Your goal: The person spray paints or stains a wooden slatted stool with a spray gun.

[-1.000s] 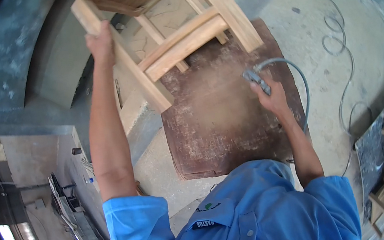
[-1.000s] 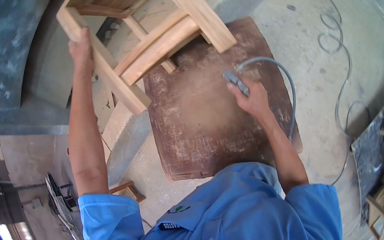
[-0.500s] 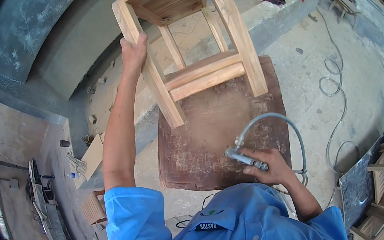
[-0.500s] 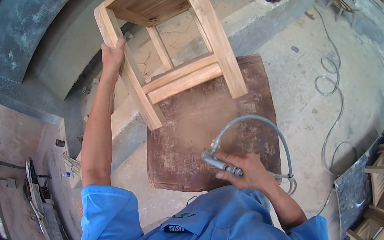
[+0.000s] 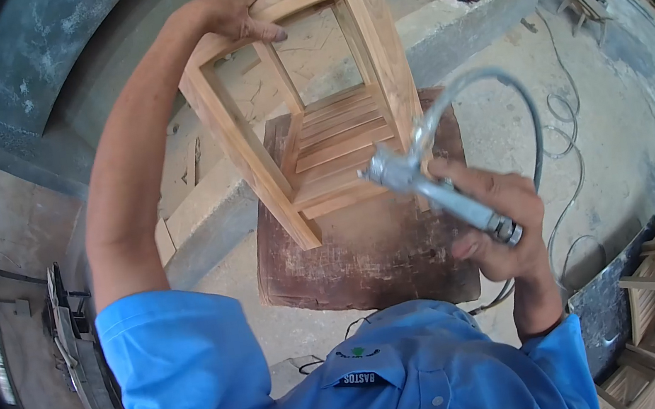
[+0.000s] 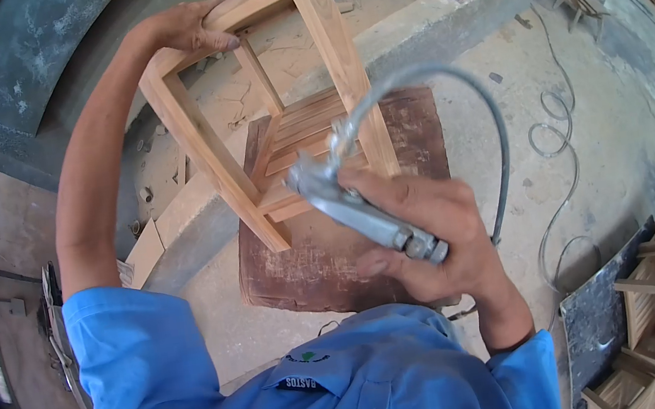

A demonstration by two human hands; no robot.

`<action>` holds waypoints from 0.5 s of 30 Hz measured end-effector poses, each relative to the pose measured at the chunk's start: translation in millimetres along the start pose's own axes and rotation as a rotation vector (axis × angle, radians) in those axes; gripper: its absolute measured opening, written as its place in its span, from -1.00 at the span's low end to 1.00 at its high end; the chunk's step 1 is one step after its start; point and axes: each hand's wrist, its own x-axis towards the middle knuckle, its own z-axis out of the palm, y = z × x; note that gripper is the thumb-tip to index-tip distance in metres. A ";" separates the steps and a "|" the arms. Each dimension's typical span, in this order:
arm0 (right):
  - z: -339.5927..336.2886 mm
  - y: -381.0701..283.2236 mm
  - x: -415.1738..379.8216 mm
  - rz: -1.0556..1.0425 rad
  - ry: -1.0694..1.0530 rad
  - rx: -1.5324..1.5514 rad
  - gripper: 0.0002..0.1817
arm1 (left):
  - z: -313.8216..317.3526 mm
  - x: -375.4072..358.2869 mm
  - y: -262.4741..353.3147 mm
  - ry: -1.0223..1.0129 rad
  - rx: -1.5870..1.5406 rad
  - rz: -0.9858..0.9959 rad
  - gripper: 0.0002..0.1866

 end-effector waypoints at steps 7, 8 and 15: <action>16.0 30.1 -10.2 -0.123 -0.027 -0.022 -0.20 | -2.9 -55.7 61.0 -0.071 -0.108 0.095 0.01; 18.8 34.3 -25.3 0.019 -0.105 0.024 -0.25 | -3.1 -61.1 68.1 -0.079 -0.121 0.080 0.01; 15.1 35.6 -100.9 0.373 -0.332 -0.037 -0.31 | 21.6 -88.2 87.3 -0.003 0.071 -0.050 -0.03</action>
